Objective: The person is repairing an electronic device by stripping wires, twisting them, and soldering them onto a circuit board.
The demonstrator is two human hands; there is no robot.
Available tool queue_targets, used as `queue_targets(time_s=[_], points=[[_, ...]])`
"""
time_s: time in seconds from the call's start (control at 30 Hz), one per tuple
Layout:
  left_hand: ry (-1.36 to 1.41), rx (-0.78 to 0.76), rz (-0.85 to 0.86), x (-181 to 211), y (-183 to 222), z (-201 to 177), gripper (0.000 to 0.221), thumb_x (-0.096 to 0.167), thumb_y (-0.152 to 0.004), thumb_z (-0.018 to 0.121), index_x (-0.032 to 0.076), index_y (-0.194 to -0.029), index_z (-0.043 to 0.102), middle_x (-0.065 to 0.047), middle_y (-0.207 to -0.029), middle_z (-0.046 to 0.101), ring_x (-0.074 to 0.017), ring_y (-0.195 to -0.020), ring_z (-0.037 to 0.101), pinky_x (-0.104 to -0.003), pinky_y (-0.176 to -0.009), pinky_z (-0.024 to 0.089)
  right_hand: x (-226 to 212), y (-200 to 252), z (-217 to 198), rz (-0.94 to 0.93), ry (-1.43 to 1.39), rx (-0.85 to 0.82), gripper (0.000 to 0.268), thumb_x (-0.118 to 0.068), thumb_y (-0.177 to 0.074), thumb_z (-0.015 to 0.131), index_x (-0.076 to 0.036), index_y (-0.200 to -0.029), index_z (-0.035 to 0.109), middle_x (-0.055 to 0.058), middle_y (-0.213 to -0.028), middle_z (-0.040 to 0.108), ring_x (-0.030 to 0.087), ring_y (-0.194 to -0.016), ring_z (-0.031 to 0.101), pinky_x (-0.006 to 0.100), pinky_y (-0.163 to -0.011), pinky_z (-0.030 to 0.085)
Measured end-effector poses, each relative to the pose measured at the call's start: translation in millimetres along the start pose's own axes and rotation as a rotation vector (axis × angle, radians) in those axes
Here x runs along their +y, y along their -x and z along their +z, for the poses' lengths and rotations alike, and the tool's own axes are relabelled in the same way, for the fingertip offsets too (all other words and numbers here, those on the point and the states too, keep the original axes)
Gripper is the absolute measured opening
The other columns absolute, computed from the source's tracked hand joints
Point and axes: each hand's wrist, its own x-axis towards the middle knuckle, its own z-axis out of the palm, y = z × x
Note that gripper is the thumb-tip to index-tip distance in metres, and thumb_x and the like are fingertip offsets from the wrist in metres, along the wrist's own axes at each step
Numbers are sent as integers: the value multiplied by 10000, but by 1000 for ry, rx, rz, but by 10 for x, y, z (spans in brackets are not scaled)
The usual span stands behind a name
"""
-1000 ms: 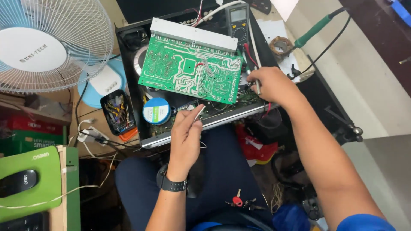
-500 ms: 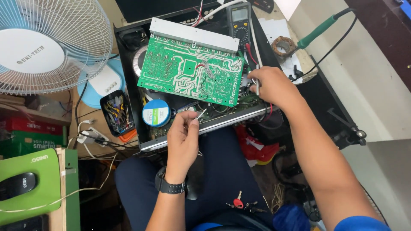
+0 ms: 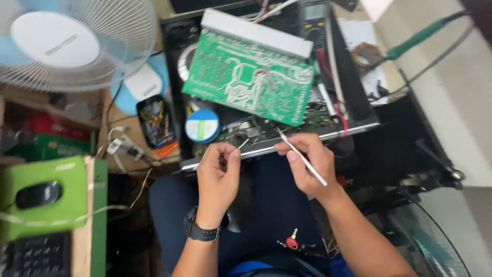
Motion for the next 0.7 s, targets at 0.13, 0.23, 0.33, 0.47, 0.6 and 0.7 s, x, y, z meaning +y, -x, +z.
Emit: queue_targets(time_s=[0.13, 0.23, 0.33, 0.47, 0.6, 0.7], points=[[-71, 94, 57, -107, 152, -185, 51, 52, -1032, 789, 66, -985, 798, -93, -762, 657, -301, -698, 736, -381, -617, 579, -28, 43, 163, -91, -21, -54, 156, -92, -1056, 743, 18, -1165, 756, 121, -1023, 931, 295, -901, 916, 398, -853, 726], [-157, 151, 116, -105, 237, -266, 41, 50, -1010, 811, 86, -993, 804, -100, -763, 680, -362, -720, 739, -416, -637, 590, -29, 51, 299, -133, -47, -104, 128, -60, -1041, 779, 1, -1154, 778, 105, -988, 926, 284, -891, 910, 383, -816, 717], [-167, 197, 116, -148, 282, -282, 38, 68, -1001, 824, 84, -991, 791, -128, -773, 694, -437, -736, 742, -426, -582, 599, -145, 10, 420, -184, -105, -132, 142, -39, -1053, 752, 51, -1161, 771, 162, -1014, 913, 327, -911, 905, 403, -799, 712], [-156, 215, 109, -224, 324, -291, 45, 68, -1005, 811, 52, -991, 772, -147, -776, 686, -426, -719, 747, -409, -555, 600, -224, -76, 530, -323, -88, -142, 121, -18, -1000, 843, 50, -1100, 852, 175, -970, 875, 383, -820, 862, 426, -725, 688], [-132, 196, 75, -266, 345, -275, 62, 60, -1008, 808, 27, -977, 765, -153, -765, 672, -420, -687, 751, -380, -513, 600, -271, -108, 601, -394, -110, -155, 124, 22, -986, 838, 28, -1100, 887, 166, -1031, 865, 352, -803, 826, 429, -716, 683], [-117, 192, 44, -314, 355, -239, 74, 66, -1009, 806, 26, -967, 760, -139, -764, 660, -372, -668, 756, -362, -488, 607, -334, -124, 632, -436, -98, -192, 161, 2, -977, 859, 39, -1132, 874, 202, -1020, 856, 402, -813, 826, 454, -681, 680]])
